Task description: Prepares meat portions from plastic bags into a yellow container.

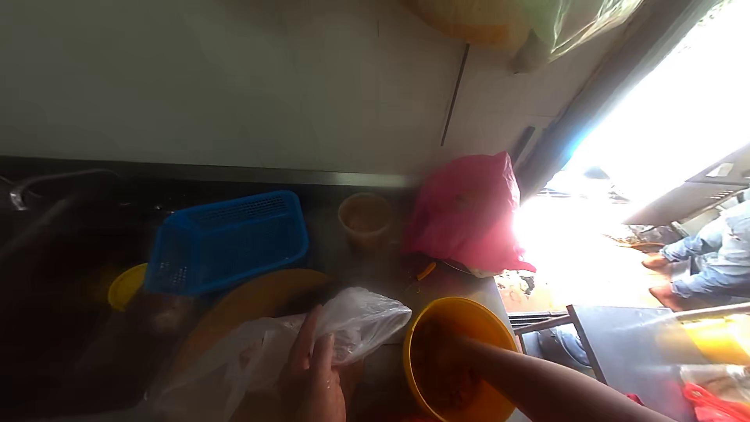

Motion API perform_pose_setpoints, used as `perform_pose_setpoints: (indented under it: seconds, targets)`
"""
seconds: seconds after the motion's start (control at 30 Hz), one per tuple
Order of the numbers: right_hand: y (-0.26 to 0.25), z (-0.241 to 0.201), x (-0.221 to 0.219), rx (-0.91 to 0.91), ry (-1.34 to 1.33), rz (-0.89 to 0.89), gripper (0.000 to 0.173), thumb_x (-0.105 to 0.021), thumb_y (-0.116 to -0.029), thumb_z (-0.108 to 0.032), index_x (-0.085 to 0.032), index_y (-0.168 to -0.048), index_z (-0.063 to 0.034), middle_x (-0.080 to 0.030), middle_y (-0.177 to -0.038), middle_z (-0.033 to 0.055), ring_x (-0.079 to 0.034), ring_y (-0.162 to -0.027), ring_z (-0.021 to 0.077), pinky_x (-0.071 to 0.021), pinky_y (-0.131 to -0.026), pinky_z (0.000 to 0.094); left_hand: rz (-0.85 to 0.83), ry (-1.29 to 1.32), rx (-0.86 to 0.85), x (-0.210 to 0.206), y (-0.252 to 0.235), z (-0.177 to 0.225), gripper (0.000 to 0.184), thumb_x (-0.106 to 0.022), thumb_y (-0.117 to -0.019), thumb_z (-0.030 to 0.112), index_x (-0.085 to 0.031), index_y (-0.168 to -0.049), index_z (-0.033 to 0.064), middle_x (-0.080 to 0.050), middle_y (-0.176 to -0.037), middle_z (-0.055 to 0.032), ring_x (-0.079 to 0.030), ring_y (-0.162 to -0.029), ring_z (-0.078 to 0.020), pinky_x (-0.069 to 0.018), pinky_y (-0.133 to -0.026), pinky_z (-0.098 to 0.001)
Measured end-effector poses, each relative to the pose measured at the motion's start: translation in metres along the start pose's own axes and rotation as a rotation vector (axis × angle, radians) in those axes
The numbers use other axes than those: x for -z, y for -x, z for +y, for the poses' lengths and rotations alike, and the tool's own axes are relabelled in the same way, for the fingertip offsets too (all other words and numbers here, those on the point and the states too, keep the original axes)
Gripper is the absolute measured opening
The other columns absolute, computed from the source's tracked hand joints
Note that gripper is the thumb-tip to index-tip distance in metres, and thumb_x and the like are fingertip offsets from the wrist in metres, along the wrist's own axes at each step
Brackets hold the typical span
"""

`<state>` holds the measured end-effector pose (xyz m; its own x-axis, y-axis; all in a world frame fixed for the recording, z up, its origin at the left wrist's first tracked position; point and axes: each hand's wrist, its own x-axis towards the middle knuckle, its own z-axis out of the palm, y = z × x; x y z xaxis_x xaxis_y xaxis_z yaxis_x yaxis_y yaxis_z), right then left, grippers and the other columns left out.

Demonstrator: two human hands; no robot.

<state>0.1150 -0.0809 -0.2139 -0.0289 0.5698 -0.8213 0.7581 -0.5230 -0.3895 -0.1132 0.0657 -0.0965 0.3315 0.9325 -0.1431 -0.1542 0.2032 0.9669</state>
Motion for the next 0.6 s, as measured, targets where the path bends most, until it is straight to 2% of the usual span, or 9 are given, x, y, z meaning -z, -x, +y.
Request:
perform_pose_setpoints:
  seconds: [0.07,0.13,0.23,0.3,0.4,0.5,0.53,0.6]
  targets:
    - [-0.005,-0.012,-0.006,-0.026,0.051,-0.010,0.049,-0.072,-0.0914,-0.037,-0.066,-0.126,-0.0026,-0.066,-0.123,0.0243,-0.061,-0.116,0.0420,-0.0448,-0.099,0.0669,0.022,0.040,0.033,-0.003,0.007,-0.006,0.044,-0.053,-0.1030,0.013,-0.055,-0.146,0.0058,-0.060,-0.142,-0.0115,-0.065,-0.121,-0.0261,-0.0607,-0.091,-0.0466]
    - [-0.006,-0.024,-0.010,-0.014,0.071,0.023,0.048,-0.074,-0.0920,-0.032,-0.065,-0.125,0.0013,-0.064,-0.126,0.0263,-0.059,-0.119,0.0438,-0.0425,-0.102,0.0664,0.043,0.045,0.058,-0.005,0.013,-0.007,0.043,-0.055,-0.1030,0.015,-0.056,-0.146,0.0079,-0.062,-0.140,-0.0101,-0.065,-0.120,-0.0252,-0.0610,-0.091,-0.0464]
    - [-0.037,-0.002,-0.015,0.000,0.224,0.072,0.052,-0.074,-0.0880,-0.041,-0.068,-0.121,-0.0009,-0.066,-0.124,0.0248,-0.060,-0.119,0.0444,-0.0434,-0.101,0.0698,0.049,0.047,0.051,-0.007,0.015,-0.003,0.044,-0.056,-0.1024,0.014,-0.056,-0.146,0.0096,-0.062,-0.142,-0.0081,-0.065,-0.122,-0.0246,-0.0611,-0.091,-0.0464]
    - [-0.045,0.005,-0.004,-0.010,0.225,-0.005,0.053,-0.072,-0.0898,-0.045,-0.069,-0.119,0.0000,-0.067,-0.121,0.0256,-0.061,-0.116,0.0450,-0.0435,-0.099,0.0706,0.044,0.043,0.051,-0.009,0.016,-0.001,0.044,-0.057,-0.1026,0.014,-0.056,-0.146,0.0095,-0.061,-0.143,-0.0077,-0.064,-0.123,-0.0241,-0.0613,-0.092,-0.0468]
    - [-0.007,-0.009,0.022,-0.007,0.001,-0.027,0.054,-0.076,-0.0885,-0.042,-0.067,-0.120,0.0000,-0.068,-0.117,0.0234,-0.064,-0.109,0.0388,-0.0482,-0.095,0.0642,0.027,0.018,0.034,-0.015,0.014,0.001,0.043,-0.059,-0.1024,0.015,-0.058,-0.145,0.0083,-0.062,-0.142,-0.0078,-0.065,-0.123,-0.0227,-0.0618,-0.092,-0.0450]
    - [0.046,-0.011,0.040,0.052,-0.308,0.061,0.058,-0.082,-0.0851,-0.034,-0.063,-0.130,-0.0026,-0.066,-0.122,0.0190,-0.064,-0.113,0.0305,-0.0496,-0.099,0.0558,-0.038,-0.016,0.008,-0.025,0.011,0.002,0.041,-0.058,-0.1026,0.014,-0.059,-0.143,0.0063,-0.062,-0.143,-0.0075,-0.063,-0.125,-0.0210,-0.0602,-0.096,-0.0425]
    - [0.062,-0.008,0.040,0.051,-0.437,0.106,0.057,-0.084,-0.0832,-0.032,-0.064,-0.128,-0.0039,-0.068,-0.119,0.0165,-0.066,-0.110,0.0278,-0.0524,-0.098,0.0540,-0.059,-0.024,-0.013,-0.031,0.010,0.002,0.040,-0.058,-0.1023,0.014,-0.060,-0.141,0.0051,-0.063,-0.141,-0.0083,-0.064,-0.123,-0.0208,-0.0605,-0.095,-0.0408]
    - [0.095,-0.003,0.039,0.065,-0.711,0.178,0.048,-0.085,-0.0828,-0.025,-0.065,-0.123,-0.0072,-0.071,-0.109,0.0103,-0.070,-0.098,0.0209,-0.0586,-0.088,0.0468,-0.093,-0.036,-0.047,-0.046,0.007,0.005,0.038,-0.058,-0.1022,0.012,-0.062,-0.139,0.0035,-0.067,-0.134,-0.0092,-0.068,-0.116,-0.0200,-0.0617,-0.091,-0.0373]
